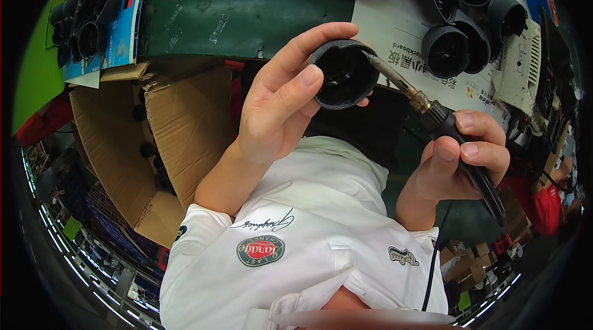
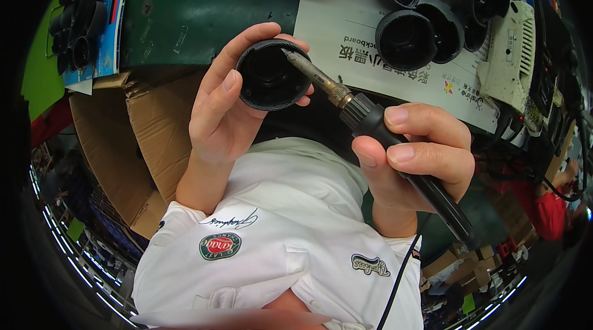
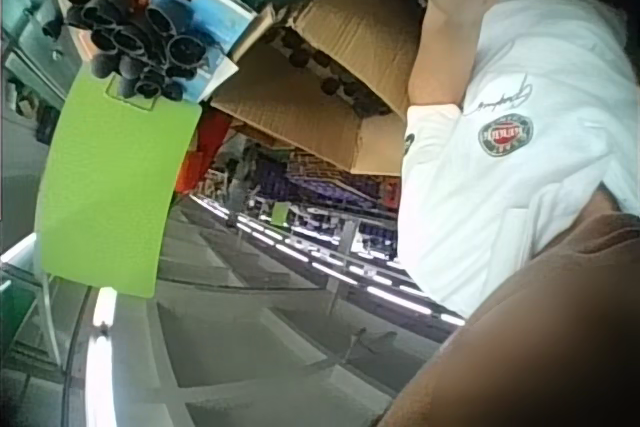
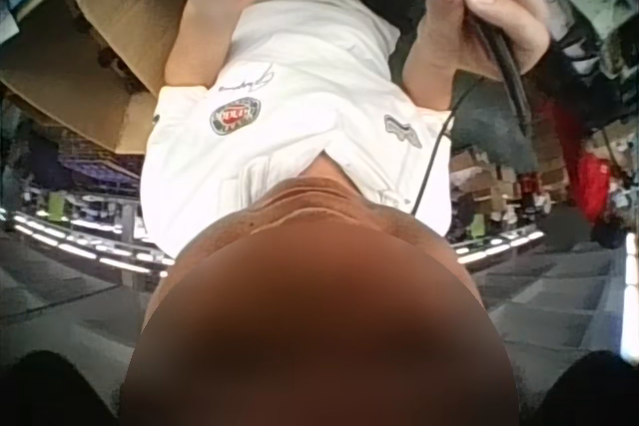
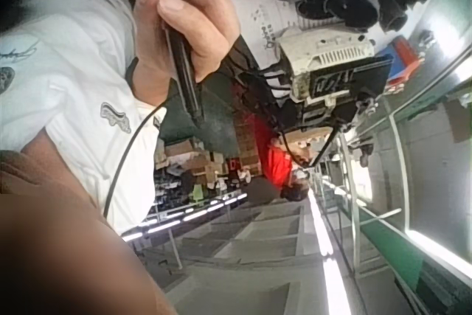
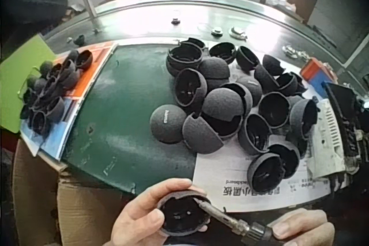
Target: The person solders PCB components into a black plastic housing using a soldering iron.
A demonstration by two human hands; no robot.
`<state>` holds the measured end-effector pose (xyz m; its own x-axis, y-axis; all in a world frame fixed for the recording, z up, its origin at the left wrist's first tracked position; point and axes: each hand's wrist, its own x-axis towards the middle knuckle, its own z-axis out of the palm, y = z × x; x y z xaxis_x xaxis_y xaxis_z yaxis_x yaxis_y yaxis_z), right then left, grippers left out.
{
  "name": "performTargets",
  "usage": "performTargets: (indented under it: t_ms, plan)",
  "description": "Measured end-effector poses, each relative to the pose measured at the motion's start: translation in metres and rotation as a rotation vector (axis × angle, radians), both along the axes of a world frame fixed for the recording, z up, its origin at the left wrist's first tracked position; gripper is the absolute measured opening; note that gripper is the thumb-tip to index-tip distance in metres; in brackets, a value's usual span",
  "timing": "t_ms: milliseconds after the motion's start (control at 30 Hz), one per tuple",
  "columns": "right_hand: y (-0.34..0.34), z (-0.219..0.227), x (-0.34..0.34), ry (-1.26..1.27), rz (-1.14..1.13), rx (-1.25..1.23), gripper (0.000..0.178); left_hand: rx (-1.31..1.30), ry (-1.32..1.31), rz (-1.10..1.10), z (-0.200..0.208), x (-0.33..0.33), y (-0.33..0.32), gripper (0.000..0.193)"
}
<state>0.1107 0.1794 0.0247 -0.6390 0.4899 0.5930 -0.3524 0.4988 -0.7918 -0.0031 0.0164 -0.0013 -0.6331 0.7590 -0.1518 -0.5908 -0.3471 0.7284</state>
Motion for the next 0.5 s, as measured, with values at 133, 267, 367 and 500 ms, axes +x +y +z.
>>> performTargets:
  t_ms: [133, 267, 367, 500]
  plan:
    - [0.001, -0.001, 0.001, -0.027, -0.022, 0.017, 0.035, 0.000, -0.006, 0.013, 0.002, 0.000, 0.000, 0.056]
    - [0.002, -0.002, 0.003, -0.025, -0.002, 0.002, 0.036, 0.006, -0.018, 0.021, 0.003, 0.000, 0.001, 0.056]
    - [0.002, -0.001, 0.008, -0.022, -0.059, -0.103, 0.036, 0.020, -0.035, 0.010, 0.002, -0.002, 0.004, 0.057]
    - [0.019, 0.003, 0.024, 0.008, -0.227, -0.125, 0.037, -0.037, -0.021, 0.097, 0.006, 0.000, 0.004, 0.061]
